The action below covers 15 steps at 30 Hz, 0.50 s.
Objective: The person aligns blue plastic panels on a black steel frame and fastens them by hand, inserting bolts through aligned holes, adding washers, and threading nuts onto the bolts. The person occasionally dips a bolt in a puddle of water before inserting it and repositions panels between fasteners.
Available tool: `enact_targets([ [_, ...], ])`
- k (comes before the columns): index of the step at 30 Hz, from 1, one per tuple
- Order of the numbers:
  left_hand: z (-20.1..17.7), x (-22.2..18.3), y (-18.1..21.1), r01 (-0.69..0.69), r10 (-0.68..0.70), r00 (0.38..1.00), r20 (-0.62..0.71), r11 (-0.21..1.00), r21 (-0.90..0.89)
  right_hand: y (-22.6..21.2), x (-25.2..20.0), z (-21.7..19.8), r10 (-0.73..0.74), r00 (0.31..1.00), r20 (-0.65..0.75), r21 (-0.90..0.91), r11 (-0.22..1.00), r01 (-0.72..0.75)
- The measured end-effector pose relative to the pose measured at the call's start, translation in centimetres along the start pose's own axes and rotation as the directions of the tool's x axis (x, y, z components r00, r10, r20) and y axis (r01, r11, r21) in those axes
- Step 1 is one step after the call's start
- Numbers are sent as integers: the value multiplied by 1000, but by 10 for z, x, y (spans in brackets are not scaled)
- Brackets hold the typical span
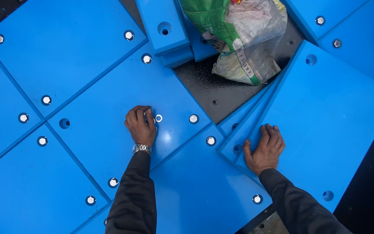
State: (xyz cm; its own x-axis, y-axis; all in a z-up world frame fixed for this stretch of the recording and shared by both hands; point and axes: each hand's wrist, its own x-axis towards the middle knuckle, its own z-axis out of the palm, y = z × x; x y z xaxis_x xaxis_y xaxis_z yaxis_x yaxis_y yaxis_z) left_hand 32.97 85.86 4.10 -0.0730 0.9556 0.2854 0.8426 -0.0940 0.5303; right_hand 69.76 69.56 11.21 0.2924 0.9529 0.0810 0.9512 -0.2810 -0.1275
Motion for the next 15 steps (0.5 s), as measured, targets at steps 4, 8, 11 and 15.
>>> enact_targets([
  [4, -15, -15, 24, -69, 73, 996, -49, 993, 96, 5, 1, -2, -27, 999, -26, 49, 998, 29],
  [8, -14, -1, 33, -68, 79, 996, -47, 977, 200, -1, 3, -2, -63, 998, -10, 82, 995, 64],
  [11, -6, 50, 62, 105, -106, 993, -42, 994, -23, 0, 3, 0, -64, 998, -10, 69, 995, 65],
  [15, 13, 151, 125, 110, -131, 986, -100, 975, -192, 3, -1, 5, -48, 999, -1, 22, 999, 48],
])
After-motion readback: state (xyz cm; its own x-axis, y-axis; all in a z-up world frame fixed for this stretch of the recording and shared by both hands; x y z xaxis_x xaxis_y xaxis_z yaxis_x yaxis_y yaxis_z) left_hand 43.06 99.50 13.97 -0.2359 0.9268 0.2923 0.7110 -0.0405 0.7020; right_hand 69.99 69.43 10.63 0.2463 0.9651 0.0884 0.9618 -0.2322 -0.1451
